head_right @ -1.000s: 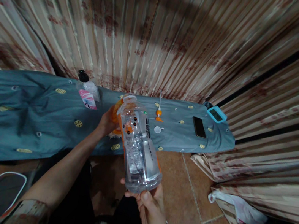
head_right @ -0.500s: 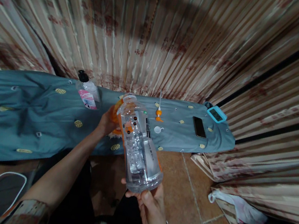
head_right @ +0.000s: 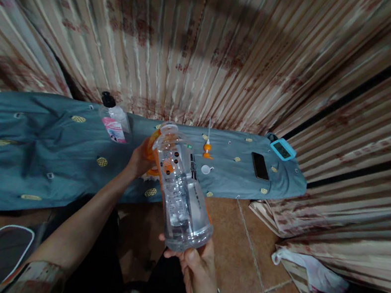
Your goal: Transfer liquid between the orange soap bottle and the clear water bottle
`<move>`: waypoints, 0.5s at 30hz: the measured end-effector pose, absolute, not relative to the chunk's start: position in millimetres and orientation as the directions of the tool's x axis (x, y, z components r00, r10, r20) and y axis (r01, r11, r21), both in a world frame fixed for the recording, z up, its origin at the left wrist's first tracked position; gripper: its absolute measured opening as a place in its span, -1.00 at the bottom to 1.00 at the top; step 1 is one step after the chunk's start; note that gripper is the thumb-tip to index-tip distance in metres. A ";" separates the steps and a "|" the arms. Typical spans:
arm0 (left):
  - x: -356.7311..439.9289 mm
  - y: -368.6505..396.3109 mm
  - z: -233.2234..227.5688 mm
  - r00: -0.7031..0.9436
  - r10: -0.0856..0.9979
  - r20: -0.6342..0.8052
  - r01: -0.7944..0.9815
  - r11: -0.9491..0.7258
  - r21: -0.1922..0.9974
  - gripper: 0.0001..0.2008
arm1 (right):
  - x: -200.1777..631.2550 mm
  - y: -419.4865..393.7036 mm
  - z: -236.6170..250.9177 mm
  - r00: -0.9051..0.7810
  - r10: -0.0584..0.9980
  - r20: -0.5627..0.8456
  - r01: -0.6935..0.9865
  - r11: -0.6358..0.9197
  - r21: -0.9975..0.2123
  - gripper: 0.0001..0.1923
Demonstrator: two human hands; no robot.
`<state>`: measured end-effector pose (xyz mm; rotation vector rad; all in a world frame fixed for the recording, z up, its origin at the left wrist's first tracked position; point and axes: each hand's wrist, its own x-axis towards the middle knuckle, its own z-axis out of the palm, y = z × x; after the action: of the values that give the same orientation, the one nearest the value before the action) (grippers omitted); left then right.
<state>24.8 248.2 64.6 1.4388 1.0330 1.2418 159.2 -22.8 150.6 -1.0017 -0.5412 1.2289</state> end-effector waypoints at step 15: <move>24.2 246.7 68.6 0.118 0.975 0.190 0.040 -0.196 0.980 -0.30 | 155.3 -17.3 159.5 0.260 0.956 -0.136 -0.520 0.020 -0.854 -0.64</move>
<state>24.2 246.7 68.6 1.4411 1.0627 1.2384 155.3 -17.3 159.5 -0.9688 -0.5727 1.2469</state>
